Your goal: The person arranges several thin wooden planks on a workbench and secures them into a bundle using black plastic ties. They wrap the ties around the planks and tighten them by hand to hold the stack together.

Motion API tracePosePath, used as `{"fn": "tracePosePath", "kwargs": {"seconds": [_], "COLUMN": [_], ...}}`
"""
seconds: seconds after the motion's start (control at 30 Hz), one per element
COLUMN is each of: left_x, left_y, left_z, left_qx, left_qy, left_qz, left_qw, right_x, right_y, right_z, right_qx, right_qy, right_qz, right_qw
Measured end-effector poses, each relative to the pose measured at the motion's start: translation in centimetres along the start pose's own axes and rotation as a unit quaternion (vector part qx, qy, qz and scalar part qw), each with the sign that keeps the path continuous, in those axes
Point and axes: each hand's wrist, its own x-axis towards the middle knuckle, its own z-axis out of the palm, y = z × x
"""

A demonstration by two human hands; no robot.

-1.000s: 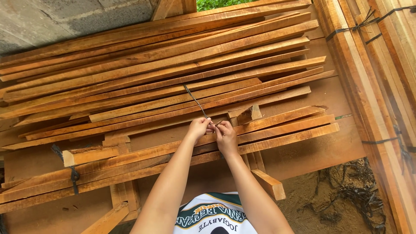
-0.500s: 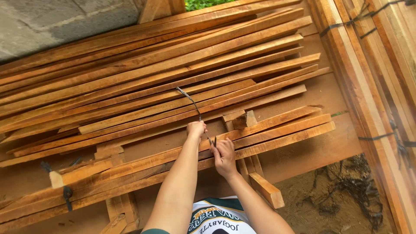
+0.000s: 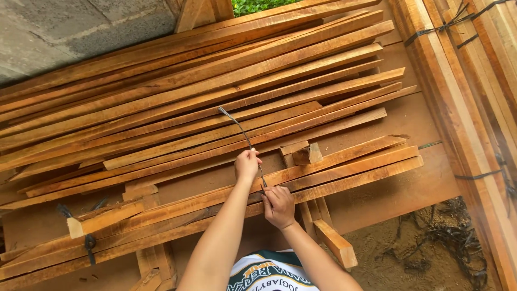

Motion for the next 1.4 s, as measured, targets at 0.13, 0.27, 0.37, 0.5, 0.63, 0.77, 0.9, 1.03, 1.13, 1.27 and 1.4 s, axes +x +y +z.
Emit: {"fn": "tracePosePath", "kwargs": {"seconds": [0.13, 0.27, 0.37, 0.5, 0.63, 0.77, 0.9, 1.03, 1.13, 1.27, 1.4], "left_x": [-4.8, -9.5, -12.2, -10.2, -8.9, -8.7, -8.8, -9.7, -9.4, -3.9, 1.4], "left_y": [1.0, -2.1, -2.1, -7.2, -9.4, -8.8, -8.7, -7.7, -6.1, -6.1, -5.4], "left_z": [-5.2, -8.7, -9.7, -7.1, -6.4, -6.6, -6.7, -7.5, -8.1, -7.9, -4.0], "left_qx": [0.135, 0.282, 0.395, 0.477, 0.458, 0.455, 0.454, 0.461, 0.457, 0.343, 0.304], "left_qy": [-0.074, -0.100, -0.131, 0.004, 0.033, 0.031, 0.022, -0.002, -0.028, -0.161, -0.258], "left_qz": [0.034, 0.211, 0.274, 0.377, 0.408, 0.403, 0.395, 0.379, 0.358, 0.199, 0.049], "left_qw": [0.988, 0.931, 0.867, 0.794, 0.789, 0.794, 0.798, 0.803, 0.814, 0.904, 0.916], "right_x": [0.2, 0.1, 0.1, -0.6, -0.5, 1.5, 1.7, 1.2, 1.5, 1.3, 1.1], "right_y": [-0.3, -0.3, -0.2, 0.2, 0.0, 0.1, 0.3, 0.3, 0.7, 0.8, 1.1], "right_z": [0.1, 0.3, 0.8, 1.8, 1.8, 1.8, 2.0, 2.7, 2.9, 3.2, 3.4], "right_qx": [-0.019, -0.045, -0.078, -0.117, -0.124, -0.092, -0.114, -0.135, -0.146, -0.143, -0.132], "right_qy": [-0.006, -0.003, 0.006, 0.013, 0.000, -0.019, -0.011, 0.005, 0.021, 0.015, 0.024], "right_qz": [-0.018, -0.012, -0.028, -0.045, -0.016, 0.034, 0.011, 0.012, 0.005, 0.004, 0.007], "right_qw": [1.000, 0.999, 0.997, 0.992, 0.992, 0.995, 0.993, 0.991, 0.989, 0.990, 0.991]}}
